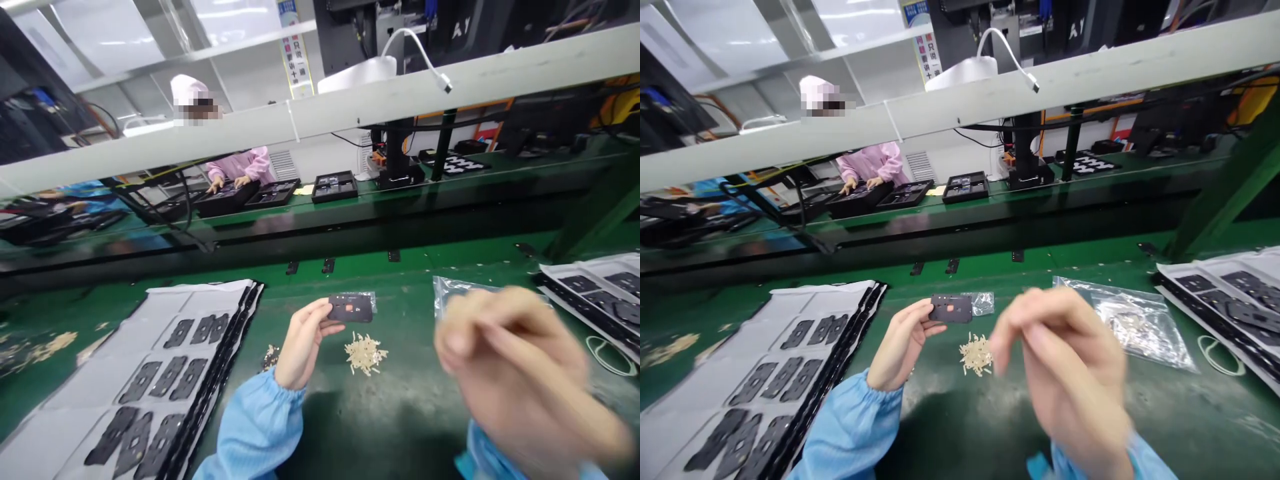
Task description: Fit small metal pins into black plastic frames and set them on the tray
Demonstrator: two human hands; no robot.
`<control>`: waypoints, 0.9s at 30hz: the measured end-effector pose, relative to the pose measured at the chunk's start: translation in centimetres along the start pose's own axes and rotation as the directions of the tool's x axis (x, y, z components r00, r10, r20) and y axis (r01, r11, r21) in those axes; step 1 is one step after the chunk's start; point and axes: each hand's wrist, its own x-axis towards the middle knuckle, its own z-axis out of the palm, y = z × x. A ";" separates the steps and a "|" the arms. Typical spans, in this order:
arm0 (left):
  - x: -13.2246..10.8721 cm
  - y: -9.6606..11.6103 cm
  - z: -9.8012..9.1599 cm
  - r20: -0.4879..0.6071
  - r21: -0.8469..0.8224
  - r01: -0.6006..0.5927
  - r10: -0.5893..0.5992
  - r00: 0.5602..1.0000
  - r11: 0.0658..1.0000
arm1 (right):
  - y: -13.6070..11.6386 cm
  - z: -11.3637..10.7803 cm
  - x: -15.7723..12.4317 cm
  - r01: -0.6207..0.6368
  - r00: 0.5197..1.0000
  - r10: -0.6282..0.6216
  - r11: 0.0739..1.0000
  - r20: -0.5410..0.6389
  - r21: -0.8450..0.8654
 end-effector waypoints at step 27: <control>-2.9 -7.6 -10.4 -0.218 0.662 -0.031 0.232 0.948 0.749 | 16.1 0.3 -0.1 -0.351 0.799 0.498 0.841 0.337 -0.411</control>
